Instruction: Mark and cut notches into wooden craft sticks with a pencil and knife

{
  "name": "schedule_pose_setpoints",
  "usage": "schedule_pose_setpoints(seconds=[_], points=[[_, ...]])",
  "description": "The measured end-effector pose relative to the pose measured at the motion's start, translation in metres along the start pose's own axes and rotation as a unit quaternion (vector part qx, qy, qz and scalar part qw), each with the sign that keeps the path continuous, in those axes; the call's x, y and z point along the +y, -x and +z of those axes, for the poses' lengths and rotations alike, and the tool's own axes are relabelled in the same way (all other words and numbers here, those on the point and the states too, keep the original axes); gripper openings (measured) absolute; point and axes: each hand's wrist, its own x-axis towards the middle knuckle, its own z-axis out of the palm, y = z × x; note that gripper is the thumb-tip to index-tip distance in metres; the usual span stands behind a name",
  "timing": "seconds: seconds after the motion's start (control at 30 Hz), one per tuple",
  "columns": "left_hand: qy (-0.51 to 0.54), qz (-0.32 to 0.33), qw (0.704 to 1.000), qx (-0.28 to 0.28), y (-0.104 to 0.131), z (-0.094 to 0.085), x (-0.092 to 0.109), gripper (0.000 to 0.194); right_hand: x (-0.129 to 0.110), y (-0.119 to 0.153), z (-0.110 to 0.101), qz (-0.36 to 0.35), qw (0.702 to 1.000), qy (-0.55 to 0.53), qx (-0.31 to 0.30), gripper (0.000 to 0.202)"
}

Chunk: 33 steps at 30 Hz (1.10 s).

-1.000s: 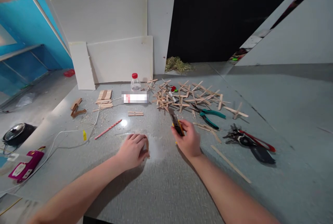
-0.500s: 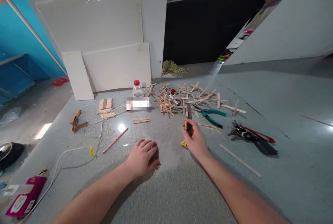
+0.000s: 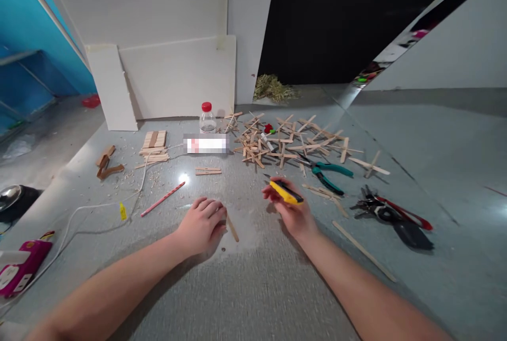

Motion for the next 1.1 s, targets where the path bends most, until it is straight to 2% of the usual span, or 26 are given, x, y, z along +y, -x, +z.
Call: schedule_pose_setpoints(seconds=[0.1, 0.23, 0.37, 0.63, 0.87, 0.97, 1.1], points=[[-0.001, -0.003, 1.0, -0.004, -0.001, -0.001, 0.002, 0.031, -0.009, 0.003, 0.0, -0.01, 0.999, 0.053, -0.007, 0.041], [0.009, 0.001, 1.0, -0.007, -0.002, -0.004, 0.003, 0.035, -0.024, 0.015, -0.007, -0.04, 0.987, 0.155, 0.007, 0.022], [0.019, 0.002, 1.0, -0.007, -0.002, -0.004, 0.003, 0.036, -0.037, 0.025, -0.008, -0.081, 0.972, 0.215, -0.047, 0.017], [0.02, 0.007, 1.0, -0.002, -0.001, -0.003, 0.002, 0.035, -0.059, 0.036, 0.001, -0.135, 0.953, 0.238, -0.131, 0.021], [0.036, 0.027, 0.999, 0.006, 0.0, -0.001, -0.001, 0.035, -0.056, 0.037, 0.006, -0.244, 0.926, 0.224, -0.181, 0.015], [0.035, 0.034, 0.999, 0.006, -0.001, -0.003, 0.0, 0.034, -0.056, 0.035, 0.006, -0.267, 0.919, 0.228, -0.181, 0.014], [0.03, 0.06, 0.998, -0.018, -0.002, -0.007, 0.005, 0.034, -0.056, 0.035, 0.005, -0.26, 0.921, 0.253, -0.145, 0.021]])
